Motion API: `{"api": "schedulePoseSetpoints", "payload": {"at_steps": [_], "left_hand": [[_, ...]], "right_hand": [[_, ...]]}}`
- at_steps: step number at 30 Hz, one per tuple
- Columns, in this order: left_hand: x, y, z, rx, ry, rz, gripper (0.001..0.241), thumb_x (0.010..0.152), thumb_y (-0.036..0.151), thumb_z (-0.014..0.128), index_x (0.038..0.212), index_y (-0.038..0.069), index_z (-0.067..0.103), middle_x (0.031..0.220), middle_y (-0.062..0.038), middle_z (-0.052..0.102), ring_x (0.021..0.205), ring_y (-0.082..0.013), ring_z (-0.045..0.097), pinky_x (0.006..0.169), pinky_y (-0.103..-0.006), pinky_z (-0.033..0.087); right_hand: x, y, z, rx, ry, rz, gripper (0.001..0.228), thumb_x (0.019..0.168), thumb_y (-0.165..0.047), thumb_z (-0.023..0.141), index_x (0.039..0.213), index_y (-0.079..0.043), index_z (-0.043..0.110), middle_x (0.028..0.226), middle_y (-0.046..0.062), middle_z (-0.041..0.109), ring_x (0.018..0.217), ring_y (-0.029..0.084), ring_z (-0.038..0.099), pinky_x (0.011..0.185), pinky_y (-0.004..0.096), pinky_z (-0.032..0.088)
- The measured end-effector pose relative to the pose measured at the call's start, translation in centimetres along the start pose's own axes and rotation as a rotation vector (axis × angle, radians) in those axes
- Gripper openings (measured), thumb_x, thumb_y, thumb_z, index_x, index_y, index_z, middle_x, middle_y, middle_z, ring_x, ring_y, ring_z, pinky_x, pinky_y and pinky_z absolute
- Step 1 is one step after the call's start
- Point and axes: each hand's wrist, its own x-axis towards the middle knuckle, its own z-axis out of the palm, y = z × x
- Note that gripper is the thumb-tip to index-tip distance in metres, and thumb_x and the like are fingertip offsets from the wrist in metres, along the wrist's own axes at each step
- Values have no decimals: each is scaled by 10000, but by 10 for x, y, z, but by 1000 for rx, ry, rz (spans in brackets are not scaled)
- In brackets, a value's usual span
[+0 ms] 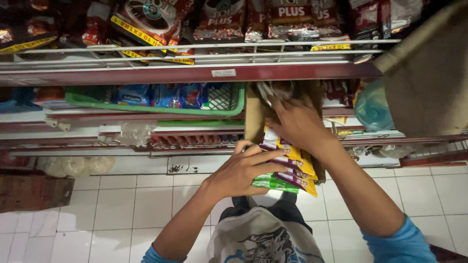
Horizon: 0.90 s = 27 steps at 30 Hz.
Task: The person picks up snack packages from a shelf, scans them with a barcode scanner, and places them into a cardboard box. They then wipe the shelf with a cloth and arrange other snack packages on the shelf.
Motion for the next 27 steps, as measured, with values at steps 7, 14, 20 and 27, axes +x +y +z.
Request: {"api": "schedulePoseSetpoints", "payload": {"at_steps": [7, 14, 20, 27], "left_hand": [[1, 4, -1, -38, 71, -4, 713, 622, 204, 917, 1292, 246, 678, 1402, -80, 521, 1279, -269, 537, 1110, -520, 321], [1, 2, -1, 20, 10, 4, 715, 660, 219, 920, 1325, 230, 659, 1497, -34, 529, 1325, -232, 537, 1125, -512, 326], [-3, -9, 6, -31, 43, 42, 712, 687, 210, 918, 1343, 257, 643, 1598, -101, 459, 1294, -225, 559, 1158, -484, 332], [-12, -13, 14, 168, 275, 71, 758, 718, 286, 964, 1392, 361, 626, 1322, -75, 451, 1237, -304, 470, 1104, -486, 376]], "right_hand": [[-14, 12, 6, -144, 164, -15, 567, 776, -459, 716, 1191, -76, 662, 1104, 187, 722, 1006, 374, 698, 1005, 574, 421], [-17, 21, -3, 9, 184, -20, 225, 906, -202, 702, 1053, -44, 636, 965, 164, 714, 905, 381, 701, 911, 523, 521], [-42, 1, -42, 413, 41, -14, 158, 1004, -147, 601, 1128, -60, 644, 991, 158, 734, 856, 379, 711, 722, 456, 547], [-48, -4, -27, 671, -151, 114, 278, 969, -249, 633, 1199, -100, 678, 990, 98, 783, 902, 235, 784, 773, 374, 583]]}}
